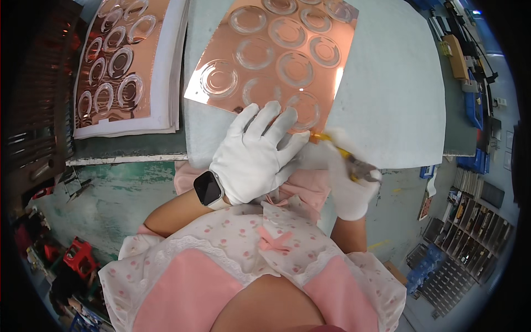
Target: The person uses pliers to cut circular shapes from a copper foil sheet laid on a white paper backing. They work methodically across the sheet, cutting out each circle and placing the finished sheet into a metal rack.
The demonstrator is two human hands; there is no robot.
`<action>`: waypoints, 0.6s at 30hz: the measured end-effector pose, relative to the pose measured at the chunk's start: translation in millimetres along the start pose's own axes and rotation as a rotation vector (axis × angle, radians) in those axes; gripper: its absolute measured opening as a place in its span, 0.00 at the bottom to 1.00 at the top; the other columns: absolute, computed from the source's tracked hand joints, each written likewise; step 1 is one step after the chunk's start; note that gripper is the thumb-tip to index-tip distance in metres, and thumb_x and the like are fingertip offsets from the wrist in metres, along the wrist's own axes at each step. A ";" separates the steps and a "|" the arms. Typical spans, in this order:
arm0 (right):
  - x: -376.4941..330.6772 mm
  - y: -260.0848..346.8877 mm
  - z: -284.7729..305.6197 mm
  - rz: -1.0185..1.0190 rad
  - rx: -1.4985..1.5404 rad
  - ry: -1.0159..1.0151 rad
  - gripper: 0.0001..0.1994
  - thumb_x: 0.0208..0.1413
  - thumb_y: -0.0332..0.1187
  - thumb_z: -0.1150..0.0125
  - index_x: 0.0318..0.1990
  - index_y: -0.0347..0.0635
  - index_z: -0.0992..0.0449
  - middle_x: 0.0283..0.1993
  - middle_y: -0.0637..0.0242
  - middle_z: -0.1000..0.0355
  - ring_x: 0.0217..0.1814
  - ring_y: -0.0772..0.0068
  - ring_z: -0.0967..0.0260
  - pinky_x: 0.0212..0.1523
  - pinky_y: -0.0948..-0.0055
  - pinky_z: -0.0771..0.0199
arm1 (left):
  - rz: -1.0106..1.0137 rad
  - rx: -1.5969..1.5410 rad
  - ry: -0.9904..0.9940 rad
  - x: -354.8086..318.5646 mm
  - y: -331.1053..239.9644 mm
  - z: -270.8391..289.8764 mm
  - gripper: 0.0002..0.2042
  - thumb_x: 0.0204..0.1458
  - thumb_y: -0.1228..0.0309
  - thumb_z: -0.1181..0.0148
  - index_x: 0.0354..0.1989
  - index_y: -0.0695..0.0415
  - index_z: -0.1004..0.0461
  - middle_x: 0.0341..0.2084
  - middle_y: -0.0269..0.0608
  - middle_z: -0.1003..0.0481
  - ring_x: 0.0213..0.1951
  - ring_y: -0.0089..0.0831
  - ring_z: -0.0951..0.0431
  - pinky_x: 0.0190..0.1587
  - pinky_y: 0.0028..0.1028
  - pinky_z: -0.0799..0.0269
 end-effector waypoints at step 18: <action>-7.7 -1.5 7.5 -0.072 -0.049 -0.035 0.12 0.51 0.13 0.50 0.44 0.27 0.28 0.46 0.48 0.27 0.47 0.62 0.28 0.50 0.67 0.29 | -0.207 -0.062 -0.061 -3.7 -6.0 -7.1 0.15 0.36 0.63 0.41 0.36 0.50 0.27 0.44 0.37 0.30 0.48 0.37 0.32 0.48 0.37 0.34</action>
Point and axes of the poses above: each hand's wrist, its own x-axis towards the middle knuckle, its own z-axis out of the back of the hand, y = z × x, the point moved 5 cm from there along x, towards the middle knuckle
